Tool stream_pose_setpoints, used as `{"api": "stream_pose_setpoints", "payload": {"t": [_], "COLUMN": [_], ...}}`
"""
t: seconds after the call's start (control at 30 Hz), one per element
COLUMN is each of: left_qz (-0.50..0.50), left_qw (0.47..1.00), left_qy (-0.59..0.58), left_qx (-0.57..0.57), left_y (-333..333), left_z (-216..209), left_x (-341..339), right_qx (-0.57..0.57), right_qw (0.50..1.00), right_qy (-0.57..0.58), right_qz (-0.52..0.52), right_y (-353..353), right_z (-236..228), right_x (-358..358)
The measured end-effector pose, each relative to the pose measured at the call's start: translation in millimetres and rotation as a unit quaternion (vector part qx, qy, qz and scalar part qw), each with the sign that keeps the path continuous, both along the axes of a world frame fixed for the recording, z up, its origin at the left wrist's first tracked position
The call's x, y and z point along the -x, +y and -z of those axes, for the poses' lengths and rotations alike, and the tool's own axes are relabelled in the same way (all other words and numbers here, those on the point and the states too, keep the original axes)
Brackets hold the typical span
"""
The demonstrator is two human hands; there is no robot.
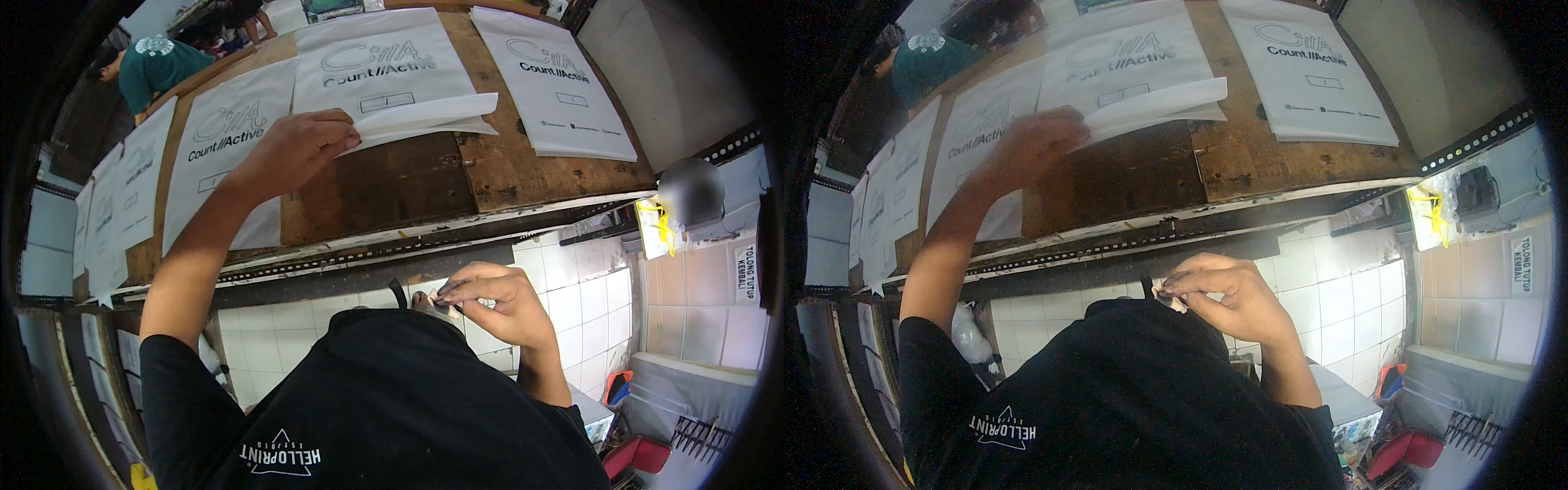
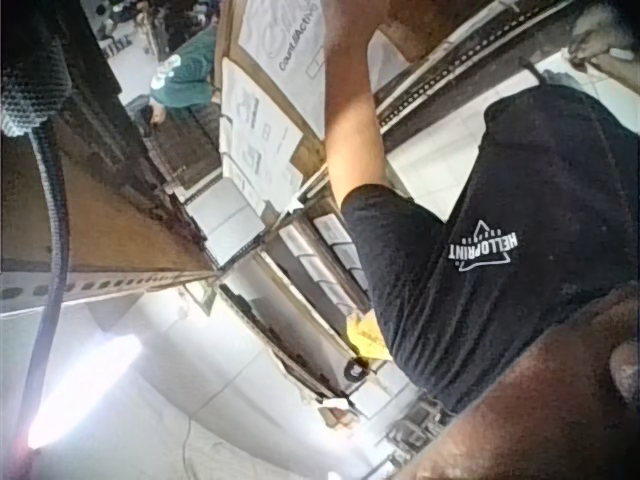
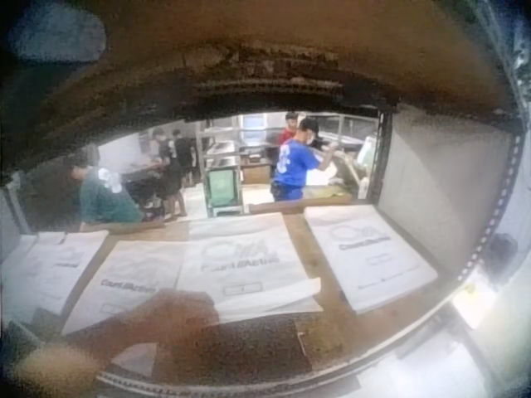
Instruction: The person cleans small marks off white plastic sheets by applying liquid from a bottle to a small cloth and wiping the sheets one at a time.
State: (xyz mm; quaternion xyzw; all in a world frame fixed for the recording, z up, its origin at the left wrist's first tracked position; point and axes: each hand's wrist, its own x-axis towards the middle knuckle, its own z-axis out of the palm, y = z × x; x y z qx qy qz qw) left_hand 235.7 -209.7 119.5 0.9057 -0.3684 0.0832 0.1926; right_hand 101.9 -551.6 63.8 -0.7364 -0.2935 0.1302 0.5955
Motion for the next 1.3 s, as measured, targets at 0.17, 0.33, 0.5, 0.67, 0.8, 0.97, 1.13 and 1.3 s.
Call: {"api": "stream_pose_setpoints", "payload": {"t": [0.17,0.33,0.5,0.67,0.8,0.97,1.13,1.3], "left_qz": [-0.004,0.012,0.026,0.027,0.018,0.012,0.030,0.029], "left_qw": [1.000,0.999,0.999,0.997,0.994,0.995,0.996,0.995], "left_qy": [0.026,0.041,0.032,0.067,0.103,0.098,0.088,0.094], "left_qx": [-0.002,0.010,-0.001,0.017,0.041,0.023,0.011,0.014], "left_y": [-1.9,-0.3,1.0,-0.4,1.4,1.3,0.6,1.3], "left_z": [-1.9,3.2,3.7,3.0,3.4,2.5,-0.4,0.1], "left_x": [2.0,1.0,-2.6,-5.9,-9.0,-9.0,-10.4,-9.7], "right_qx": [-0.002,0.002,0.007,0.005,0.004,-0.002,-0.007,0.002], "right_qw": [1.000,1.000,1.000,1.000,1.000,1.000,1.000,1.000], "right_qy": [0.011,0.012,0.002,0.010,0.010,0.007,0.010,0.004], "right_qz": [-0.004,-0.007,-0.004,0.001,0.000,0.003,0.005,0.005], "right_y": [-1.1,-1.8,-3.6,-3.5,-3.2,-2.9,-2.6,-1.0], "right_z": [-0.8,0.8,2.3,5.0,5.6,6.9,5.6,4.5], "right_x": [-0.9,-0.9,-0.4,0.5,0.5,0.4,0.8,0.2]}}
